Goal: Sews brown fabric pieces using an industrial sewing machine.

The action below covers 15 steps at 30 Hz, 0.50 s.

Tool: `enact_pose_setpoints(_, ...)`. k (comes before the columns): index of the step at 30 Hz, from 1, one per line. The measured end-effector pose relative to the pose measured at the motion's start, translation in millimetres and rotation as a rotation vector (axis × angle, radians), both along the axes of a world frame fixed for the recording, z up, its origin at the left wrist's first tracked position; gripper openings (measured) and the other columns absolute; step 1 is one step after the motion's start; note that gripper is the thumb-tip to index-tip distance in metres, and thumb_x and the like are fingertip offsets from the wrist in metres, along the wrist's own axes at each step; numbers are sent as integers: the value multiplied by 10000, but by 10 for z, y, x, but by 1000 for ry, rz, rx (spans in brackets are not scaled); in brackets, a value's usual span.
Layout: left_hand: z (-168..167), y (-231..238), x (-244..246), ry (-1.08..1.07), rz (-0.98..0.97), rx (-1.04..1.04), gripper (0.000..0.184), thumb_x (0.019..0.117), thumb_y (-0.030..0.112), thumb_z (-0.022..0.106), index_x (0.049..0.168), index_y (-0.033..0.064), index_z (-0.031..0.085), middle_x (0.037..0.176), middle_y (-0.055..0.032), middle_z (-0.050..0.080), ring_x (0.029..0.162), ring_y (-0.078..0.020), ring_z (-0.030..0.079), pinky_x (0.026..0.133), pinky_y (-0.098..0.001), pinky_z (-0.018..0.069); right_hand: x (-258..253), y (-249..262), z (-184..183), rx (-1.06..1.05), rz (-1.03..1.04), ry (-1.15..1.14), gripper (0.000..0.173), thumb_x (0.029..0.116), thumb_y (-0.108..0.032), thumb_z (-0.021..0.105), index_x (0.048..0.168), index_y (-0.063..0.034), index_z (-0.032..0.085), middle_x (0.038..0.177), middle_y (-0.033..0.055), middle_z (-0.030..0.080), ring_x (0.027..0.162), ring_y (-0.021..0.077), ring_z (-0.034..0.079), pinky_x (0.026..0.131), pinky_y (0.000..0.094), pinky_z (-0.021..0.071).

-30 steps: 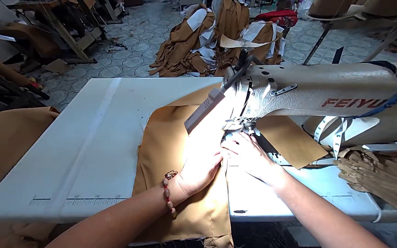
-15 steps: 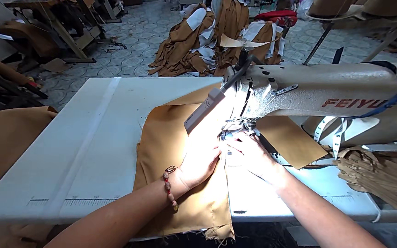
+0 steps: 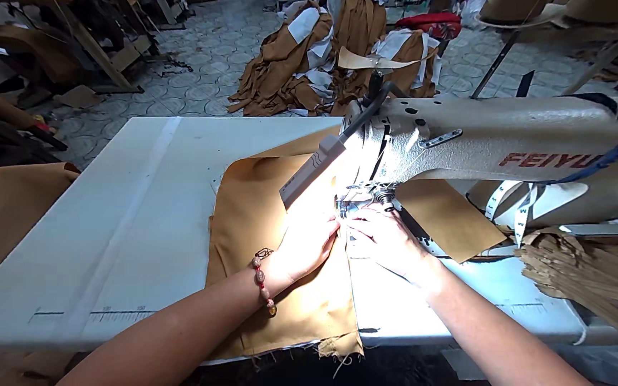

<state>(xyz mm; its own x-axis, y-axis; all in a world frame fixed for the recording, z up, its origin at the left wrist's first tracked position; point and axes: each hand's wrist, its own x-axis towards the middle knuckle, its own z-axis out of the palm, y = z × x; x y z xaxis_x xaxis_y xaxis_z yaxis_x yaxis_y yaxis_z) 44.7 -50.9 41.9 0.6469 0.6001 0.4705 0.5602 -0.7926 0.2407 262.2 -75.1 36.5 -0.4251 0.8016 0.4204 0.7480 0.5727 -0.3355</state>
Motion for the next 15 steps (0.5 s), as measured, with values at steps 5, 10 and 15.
enact_pose_setpoints(5,18,78,10,37,-14,1,233,948,93,572,1020,14,779,1106,-152,744,1091,-314,701,927,-471,551,-8,3,22,-39,-32,-15,232,984,-172,612,1100,-63,781,1183,87,729,1181,306,641,1015,532,480)
enact_pose_setpoints(10,118,71,-19,152,-61,-48,232,947,64,584,1094,17,757,1187,-168,700,1176,-327,643,982,-487,510,-64,-211,194,-135,-113,-118,302,985,-194,620,1228,-55,731,1303,124,678,1292,336,579,1089,567,408)
enact_pose_setpoints(15,147,-383,-138,66,-241,-16,234,909,-4,543,981,60,756,1058,-98,748,1149,-286,682,1013,-447,534,-295,-843,112,-53,-176,2,446,950,-428,586,1170,-83,764,1217,109,722,1203,312,647,1026,556,482)
